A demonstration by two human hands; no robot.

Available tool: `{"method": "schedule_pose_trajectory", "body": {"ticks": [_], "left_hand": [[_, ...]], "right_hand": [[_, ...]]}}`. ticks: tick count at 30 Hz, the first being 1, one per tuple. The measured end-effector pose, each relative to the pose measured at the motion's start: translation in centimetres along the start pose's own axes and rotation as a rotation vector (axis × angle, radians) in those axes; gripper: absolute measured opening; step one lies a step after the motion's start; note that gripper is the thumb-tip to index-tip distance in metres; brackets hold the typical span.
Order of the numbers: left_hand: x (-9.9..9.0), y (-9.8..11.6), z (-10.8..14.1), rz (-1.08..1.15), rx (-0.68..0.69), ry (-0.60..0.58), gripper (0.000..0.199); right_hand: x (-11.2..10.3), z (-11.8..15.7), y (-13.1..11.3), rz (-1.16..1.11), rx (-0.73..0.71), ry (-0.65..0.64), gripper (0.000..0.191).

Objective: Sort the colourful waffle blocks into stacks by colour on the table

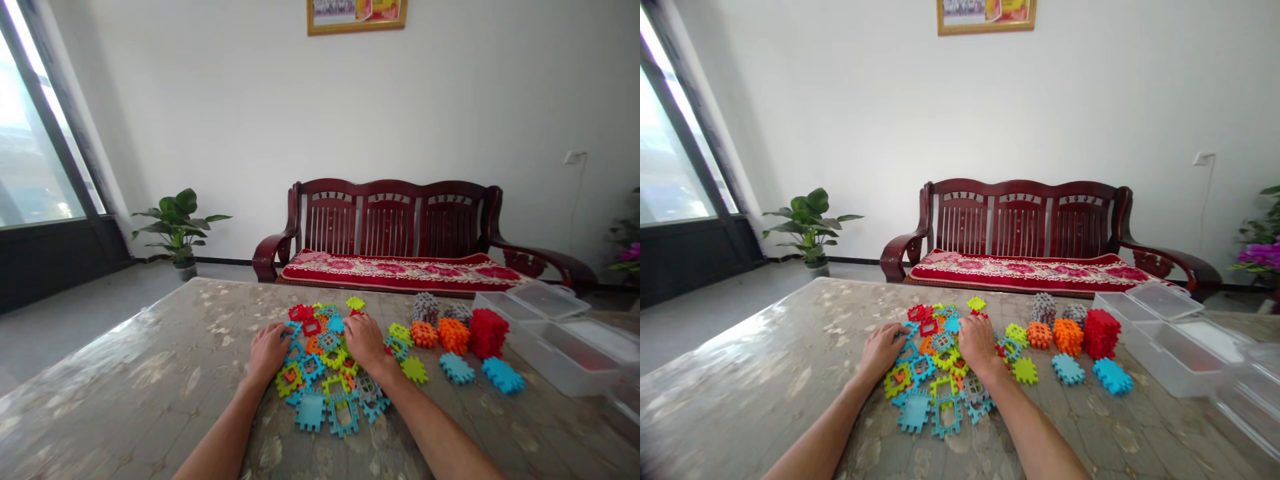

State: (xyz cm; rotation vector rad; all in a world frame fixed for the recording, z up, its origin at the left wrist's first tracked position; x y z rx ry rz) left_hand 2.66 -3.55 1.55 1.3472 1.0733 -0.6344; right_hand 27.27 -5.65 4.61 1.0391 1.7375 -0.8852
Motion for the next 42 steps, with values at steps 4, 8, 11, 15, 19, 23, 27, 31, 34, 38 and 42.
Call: {"method": "schedule_pose_trajectory", "body": {"ticks": [4, 8, 11, 15, 19, 23, 27, 31, 34, 38, 42], "left_hand": [[-0.1, 0.1, 0.0, -0.002, -0.002, -0.01, 0.031], [-0.1, 0.0, 0.0, -0.008, -0.004, -0.011, 0.031], [0.0, 0.0, -0.1, -0.003, -0.004, -0.01, 0.031], [0.1, -0.1, -0.1, 0.009, -0.004, 0.009, 0.03], [0.0, -0.1, -0.1, 0.007, 0.001, 0.014, 0.03], [0.0, 0.0, -0.1, -0.008, 0.007, 0.01, 0.031], [0.1, -0.1, -0.2, -0.015, 0.022, 0.019, 0.031], [0.2, -0.3, -0.4, -0.02, 0.028, 0.028, 0.031], [0.3, -0.3, -0.5, -0.029, 0.024, 0.021, 0.031], [0.4, -0.4, -0.6, -0.036, 0.032, 0.013, 0.032], [0.5, -0.5, -0.6, -0.044, 0.038, 0.012, 0.031]], "right_hand": [[0.4, -0.6, -0.4, -0.012, -0.035, -0.025, 0.032], [1.0, -1.0, -0.6, -0.01, -0.005, -0.1, 0.027], [1.1, -1.0, -0.7, -0.008, 0.024, -0.088, 0.024], [0.3, -0.8, -0.5, -0.016, 0.064, -0.043, 0.025], [-1.1, 0.0, 1.0, -0.075, 0.151, 0.032, 0.033], [-1.8, 2.4, 4.5, -0.291, 0.24, 0.159, 0.043], [-1.7, 6.2, 8.5, -0.34, 0.256, 0.261, 0.047], [-1.0, 9.5, 11.2, -0.36, 0.28, 0.265, 0.044], [-0.6, 10.6, 11.6, -0.377, 0.284, 0.317, 0.044], [-1.0, 10.9, 10.2, -0.319, 0.276, 0.289, 0.048], [-2.2, 11.1, 8.3, -0.142, 0.242, 0.185, 0.057]]}}
Point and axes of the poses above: each hand's wrist, its own z-axis away from the middle knuckle, its own x-axis out of the palm, y = z × x, the point moved 1 cm from there along -z, towards the middle knuckle, and after that the axes turned 13 degrees about -x, right-handed, at the moved point
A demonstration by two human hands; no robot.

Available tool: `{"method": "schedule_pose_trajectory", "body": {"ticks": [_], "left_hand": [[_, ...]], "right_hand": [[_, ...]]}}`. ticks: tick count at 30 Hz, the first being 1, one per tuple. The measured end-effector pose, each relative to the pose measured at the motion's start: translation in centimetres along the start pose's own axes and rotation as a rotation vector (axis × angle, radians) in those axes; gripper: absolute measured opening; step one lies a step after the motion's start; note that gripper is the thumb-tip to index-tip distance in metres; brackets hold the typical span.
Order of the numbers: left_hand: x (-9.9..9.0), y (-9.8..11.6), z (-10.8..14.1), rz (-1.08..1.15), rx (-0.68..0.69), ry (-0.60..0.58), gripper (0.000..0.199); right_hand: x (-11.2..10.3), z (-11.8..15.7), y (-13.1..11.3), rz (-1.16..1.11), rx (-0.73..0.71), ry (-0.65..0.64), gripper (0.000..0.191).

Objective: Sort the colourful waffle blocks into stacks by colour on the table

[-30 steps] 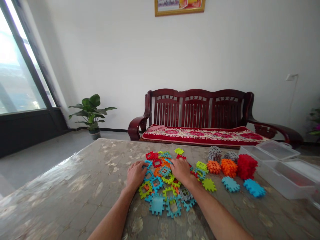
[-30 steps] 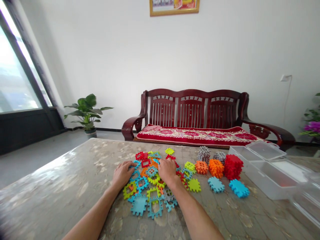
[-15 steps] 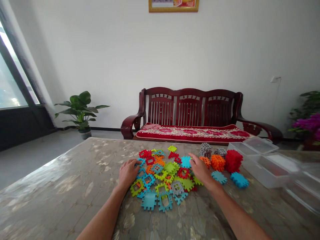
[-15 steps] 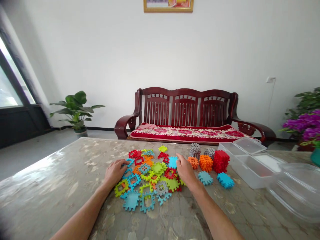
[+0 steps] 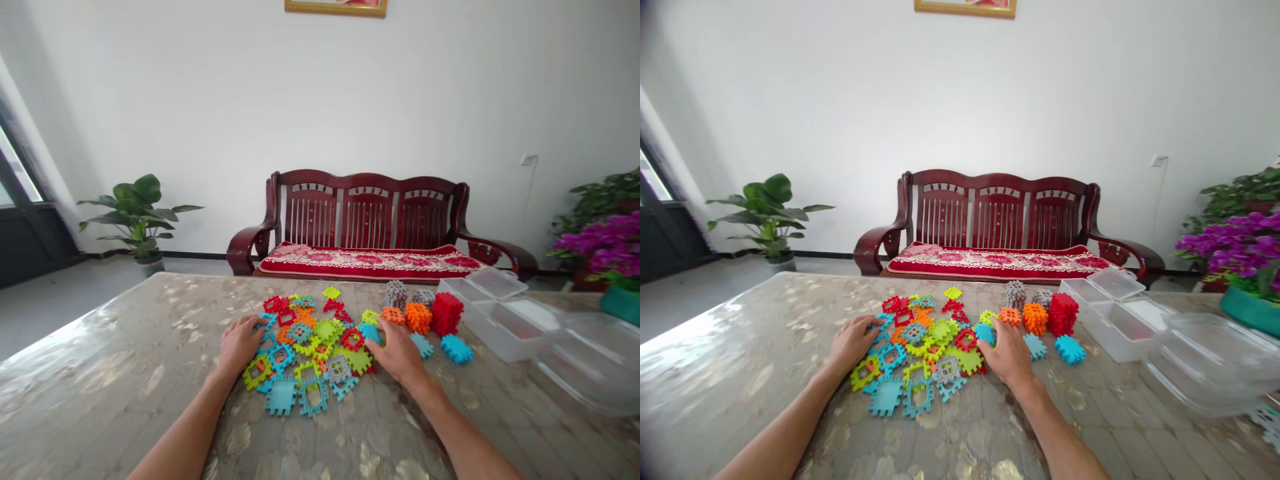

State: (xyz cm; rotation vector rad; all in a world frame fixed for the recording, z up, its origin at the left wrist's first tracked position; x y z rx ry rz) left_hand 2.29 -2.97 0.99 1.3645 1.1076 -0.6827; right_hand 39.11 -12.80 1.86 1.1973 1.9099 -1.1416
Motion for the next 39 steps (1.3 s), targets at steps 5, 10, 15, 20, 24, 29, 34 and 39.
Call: {"method": "schedule_pose_trajectory", "body": {"ticks": [5, 10, 15, 20, 24, 29, 34, 39], "left_hand": [[-0.1, 0.1, 0.1, -0.001, 0.005, 0.01, 0.032], [-0.1, 0.0, 0.0, -0.027, -0.001, 0.001, 0.034], [-0.1, 0.0, -0.2, -0.059, 0.011, -0.013, 0.036], [0.0, -0.2, -0.5, -0.065, 0.031, 0.002, 0.036], [0.2, -0.4, -0.7, -0.065, 0.039, 0.003, 0.037], [0.2, -0.3, -0.7, -0.081, 0.024, -0.016, 0.037], [0.0, -0.2, -0.6, -0.094, 0.015, -0.029, 0.038], [0.0, -0.2, -0.6, -0.096, 0.015, -0.031, 0.038]], "right_hand": [[-0.4, 0.5, -0.7, 0.081, 0.027, -0.072, 0.057], [-0.1, 0.6, -0.6, 0.091, 0.007, 0.006, 0.052], [-0.6, 0.3, 0.2, 0.042, 0.006, 0.125, 0.047], [-2.5, 0.4, 1.9, 0.021, 0.016, 0.238, 0.045], [-4.9, 1.7, 4.5, 0.114, 0.001, 0.27, 0.039], [-8.3, 4.6, 9.3, 0.276, 0.241, 0.256, 0.042], [-10.4, 6.3, 13.0, 0.325, 0.356, 0.186, 0.048], [-10.5, 6.8, 14.6, 0.246, 0.377, 0.145, 0.052]]}}
Point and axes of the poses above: each hand's wrist, its own z-axis away from the middle knuckle, its own x-axis out of the palm, y = z × x, the point moved 1 cm from there along -z, towards the middle knuckle, and after that the axes turned 13 degrees about -x, right-handed, at the moved point
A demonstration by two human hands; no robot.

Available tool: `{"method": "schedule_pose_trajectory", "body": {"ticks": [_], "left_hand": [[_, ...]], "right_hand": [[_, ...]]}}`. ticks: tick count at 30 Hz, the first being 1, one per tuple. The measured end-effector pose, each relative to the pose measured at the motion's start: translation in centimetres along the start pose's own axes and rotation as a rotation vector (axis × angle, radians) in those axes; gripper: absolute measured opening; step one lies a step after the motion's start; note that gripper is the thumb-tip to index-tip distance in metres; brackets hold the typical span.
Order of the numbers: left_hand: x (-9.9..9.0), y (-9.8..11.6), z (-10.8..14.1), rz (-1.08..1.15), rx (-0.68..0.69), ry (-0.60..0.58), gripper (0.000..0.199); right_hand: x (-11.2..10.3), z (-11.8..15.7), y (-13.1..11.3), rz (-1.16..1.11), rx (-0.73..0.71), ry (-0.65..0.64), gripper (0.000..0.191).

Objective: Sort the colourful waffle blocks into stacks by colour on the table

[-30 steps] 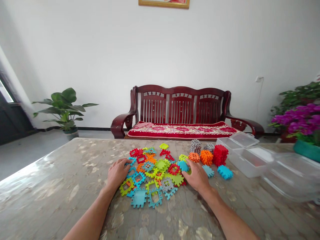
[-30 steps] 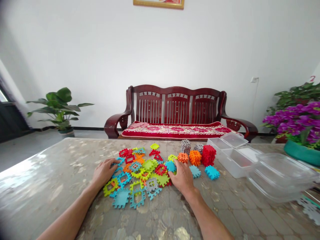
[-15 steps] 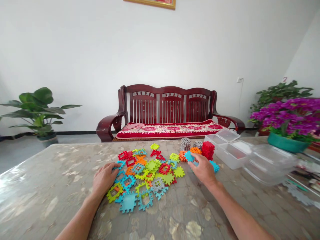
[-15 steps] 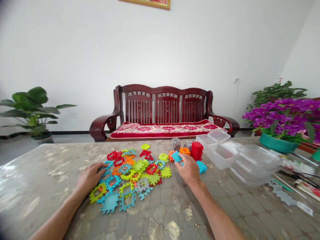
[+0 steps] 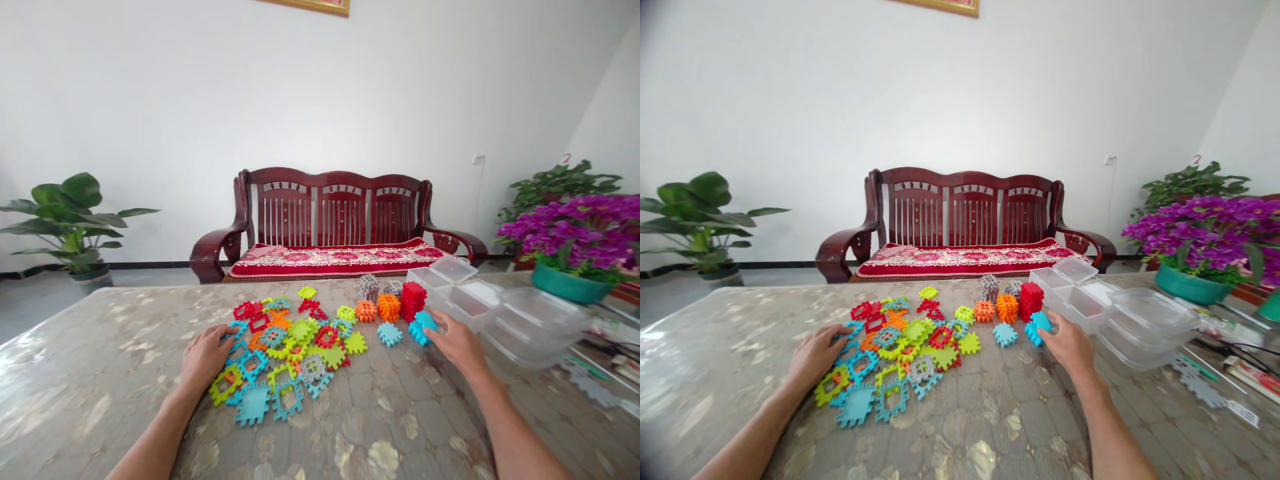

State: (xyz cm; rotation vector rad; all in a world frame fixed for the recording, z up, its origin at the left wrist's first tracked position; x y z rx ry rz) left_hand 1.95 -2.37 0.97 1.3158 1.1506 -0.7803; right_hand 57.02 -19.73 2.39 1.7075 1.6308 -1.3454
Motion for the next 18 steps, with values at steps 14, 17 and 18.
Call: {"method": "schedule_pose_trajectory", "body": {"ticks": [14, 17, 18], "left_hand": [[0.4, -0.4, -0.3, 0.03, 0.023, 0.01, 0.04], [0.3, -0.3, -0.2, 0.029, 0.02, 0.009, 0.04], [0.3, -0.3, -0.2, 0.027, 0.019, 0.009, 0.04]], "right_hand": [[0.0, 0.9, -3.9, 0.161, -0.029, -0.189, 0.068], [0.5, 1.0, -4.5, 0.22, -0.014, -0.191, 0.065], [0.7, 0.9, -4.7, 0.235, -0.017, -0.189, 0.063]]}}
Point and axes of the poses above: each hand's wrist, its own z-axis away from the middle knuckle, its own x-axis out of the palm, y = z × x, the point moved 1 cm from there along -z, towards the middle knuckle, and after that the axes turned 13 degrees about -x, right-handed, at the moved point
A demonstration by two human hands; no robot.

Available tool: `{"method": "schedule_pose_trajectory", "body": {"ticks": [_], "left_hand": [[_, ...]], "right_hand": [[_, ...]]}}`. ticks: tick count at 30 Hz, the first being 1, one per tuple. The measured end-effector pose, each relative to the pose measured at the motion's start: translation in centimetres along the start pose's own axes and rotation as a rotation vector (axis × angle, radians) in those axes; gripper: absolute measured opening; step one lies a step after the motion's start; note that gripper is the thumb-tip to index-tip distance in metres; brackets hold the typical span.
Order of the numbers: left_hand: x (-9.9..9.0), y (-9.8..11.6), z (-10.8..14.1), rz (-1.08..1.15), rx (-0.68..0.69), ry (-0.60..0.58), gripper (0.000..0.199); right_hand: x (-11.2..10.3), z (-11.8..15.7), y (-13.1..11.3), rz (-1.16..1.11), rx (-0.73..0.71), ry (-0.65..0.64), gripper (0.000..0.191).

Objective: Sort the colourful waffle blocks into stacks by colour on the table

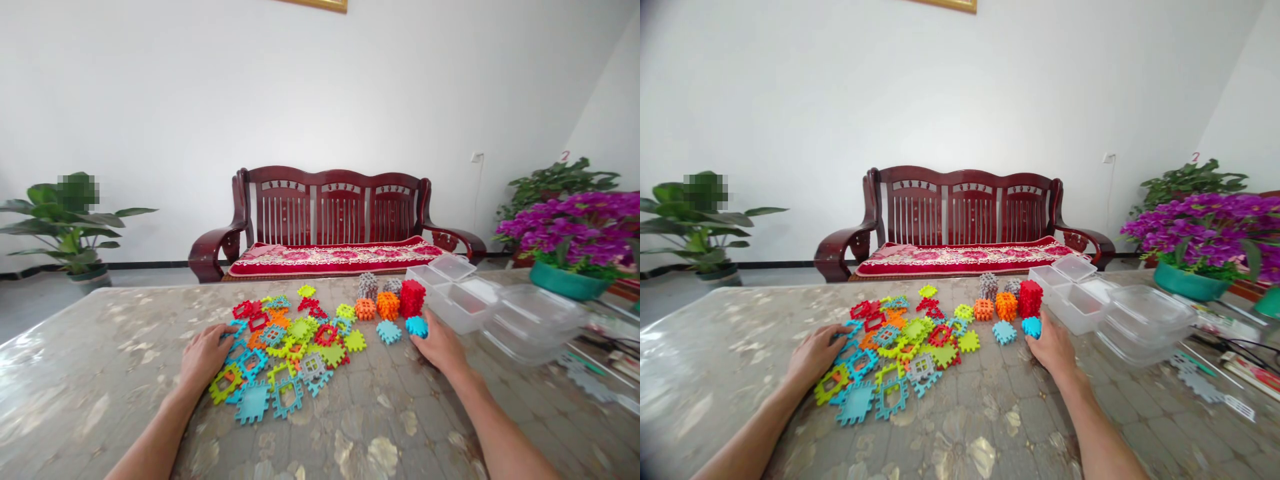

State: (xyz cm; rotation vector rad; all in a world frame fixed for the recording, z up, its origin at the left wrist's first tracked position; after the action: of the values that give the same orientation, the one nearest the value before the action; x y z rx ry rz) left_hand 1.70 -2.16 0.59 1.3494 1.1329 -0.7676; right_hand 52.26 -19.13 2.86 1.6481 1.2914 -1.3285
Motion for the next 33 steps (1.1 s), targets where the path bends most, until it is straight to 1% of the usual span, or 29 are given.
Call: {"method": "schedule_pose_trajectory", "body": {"ticks": [5, 9, 11, 13, 16, 19, 22, 24, 27, 30, 33], "left_hand": [[0.0, 0.1, 0.1, 0.011, 0.003, 0.003, 0.038], [0.0, 0.1, 0.1, 0.033, -0.003, 0.013, 0.036], [-0.2, 0.2, 0.3, 0.042, -0.01, 0.027, 0.034], [-0.4, 0.4, 0.5, 0.045, -0.017, 0.03, 0.033], [-0.7, 0.7, 0.9, 0.039, -0.022, 0.019, 0.034], [-0.8, 0.9, 1.1, 0.053, -0.026, 0.024, 0.034], [-0.8, 0.9, 1.2, 0.056, -0.029, 0.024, 0.034], [-0.8, 0.9, 1.2, 0.056, -0.026, 0.029, 0.034], [-0.7, 0.8, 1.3, 0.066, -0.029, 0.034, 0.032], [-0.7, 0.8, 1.3, 0.086, -0.028, 0.025, 0.032], [-0.6, 0.8, 1.3, 0.098, -0.032, 0.028, 0.032]], "right_hand": [[0.7, -0.3, -0.4, 0.064, -0.011, 0.038, 0.058], [1.3, -0.3, -0.3, 0.108, -0.026, 0.064, 0.053], [1.5, -0.2, 0.0, 0.111, -0.025, 0.059, 0.054], [1.6, -0.2, 0.3, 0.1, -0.012, 0.046, 0.059], [1.0, 0.0, 0.5, 0.104, 0.012, 0.052, 0.065], [-0.1, 0.2, 0.0, 0.154, 0.011, 0.136, 0.062], [-0.6, 0.4, -1.4, 0.133, -0.093, 0.264, 0.06], [-0.2, 0.4, -2.5, 0.048, -0.196, 0.311, 0.056], [1.0, 0.6, -4.2, -0.083, -0.319, 0.321, 0.049], [1.9, 0.9, -5.8, -0.159, -0.425, 0.325, 0.044], [2.3, 1.3, -7.1, -0.203, -0.491, 0.313, 0.042]]}}
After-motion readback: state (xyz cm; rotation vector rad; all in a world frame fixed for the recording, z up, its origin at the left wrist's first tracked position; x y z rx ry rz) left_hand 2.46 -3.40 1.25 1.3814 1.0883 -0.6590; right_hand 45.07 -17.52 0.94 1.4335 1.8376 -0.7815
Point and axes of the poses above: each hand's wrist, its own z-axis away from the middle knuckle, its own x-axis out of the palm, y = z × x, the point moved 1 cm from there along -z, towards the middle knuckle, and after that the axes turned 13 degrees about -x, right-handed, at the moved point
